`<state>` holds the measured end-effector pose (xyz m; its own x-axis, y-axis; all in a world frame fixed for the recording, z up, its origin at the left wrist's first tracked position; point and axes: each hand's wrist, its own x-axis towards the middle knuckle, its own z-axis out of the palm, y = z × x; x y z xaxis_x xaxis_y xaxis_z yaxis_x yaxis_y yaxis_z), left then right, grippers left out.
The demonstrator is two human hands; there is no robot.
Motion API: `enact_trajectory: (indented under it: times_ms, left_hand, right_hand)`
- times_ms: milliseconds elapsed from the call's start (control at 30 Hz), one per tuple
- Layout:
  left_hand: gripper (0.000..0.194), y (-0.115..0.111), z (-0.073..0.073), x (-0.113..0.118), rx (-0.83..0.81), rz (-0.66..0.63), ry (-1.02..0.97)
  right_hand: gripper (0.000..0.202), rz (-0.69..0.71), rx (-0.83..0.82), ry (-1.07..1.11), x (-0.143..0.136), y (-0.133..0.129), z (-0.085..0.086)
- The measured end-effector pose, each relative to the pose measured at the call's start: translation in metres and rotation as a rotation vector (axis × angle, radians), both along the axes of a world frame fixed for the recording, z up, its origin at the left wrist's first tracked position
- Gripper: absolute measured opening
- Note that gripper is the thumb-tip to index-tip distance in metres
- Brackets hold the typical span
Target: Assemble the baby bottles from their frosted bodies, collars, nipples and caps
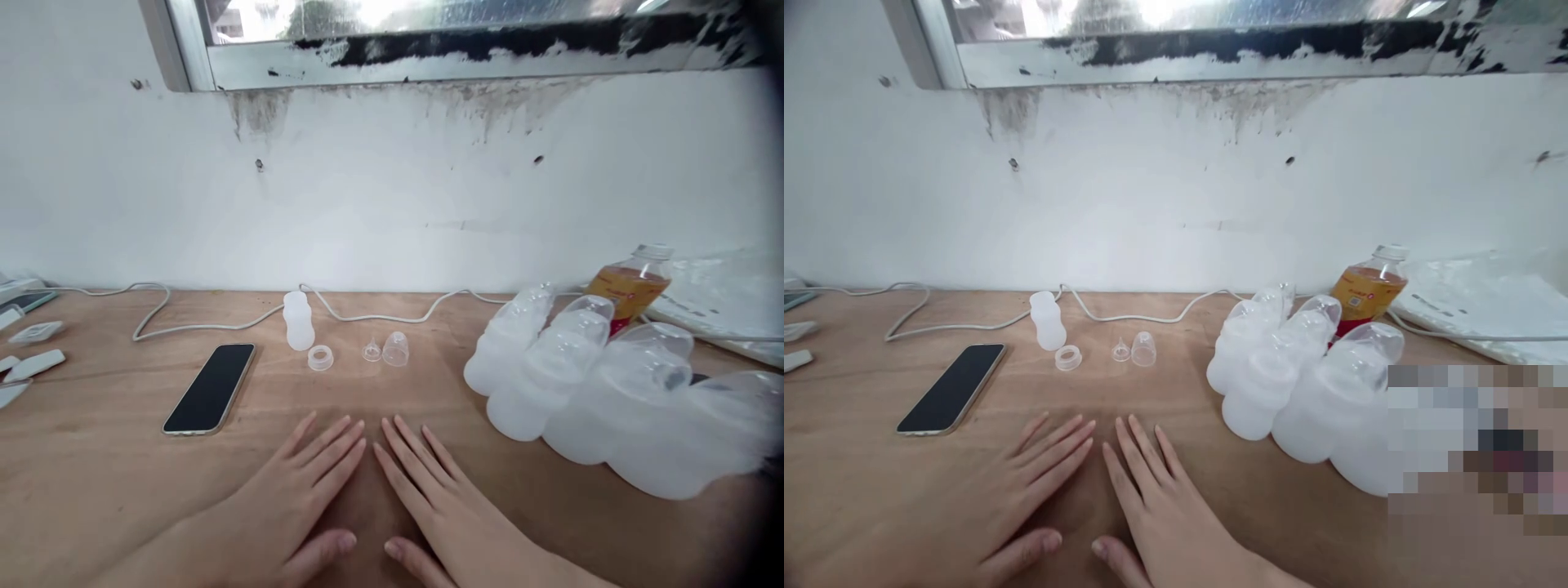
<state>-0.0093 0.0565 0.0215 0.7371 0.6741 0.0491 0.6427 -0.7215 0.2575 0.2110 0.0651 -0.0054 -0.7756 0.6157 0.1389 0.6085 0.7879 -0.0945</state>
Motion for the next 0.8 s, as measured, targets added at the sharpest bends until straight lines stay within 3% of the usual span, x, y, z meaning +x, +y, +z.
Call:
enact_trajectory:
  times_ms: [167,300,567,800]
  left_hand:
    - [0.068,0.005,-0.014,-0.005,-0.138,-0.036,-0.028]
    - [0.070,0.009,-0.019,-0.007,-0.145,-0.039,-0.069]
    - [0.069,0.003,-0.015,-0.004,-0.086,0.019,0.003]
    - [0.061,0.001,-0.009,-0.002,-0.043,0.014,0.081]
  right_hand:
    - [0.062,-0.022,-0.115,0.021,0.004,0.003,-0.001]
    - [0.062,-0.037,-0.121,0.045,0.003,0.004,0.000]
    - [0.060,-0.030,-0.099,0.011,0.003,0.001,0.000]
    - [0.054,-0.030,0.026,-0.039,-0.003,0.000,0.007]
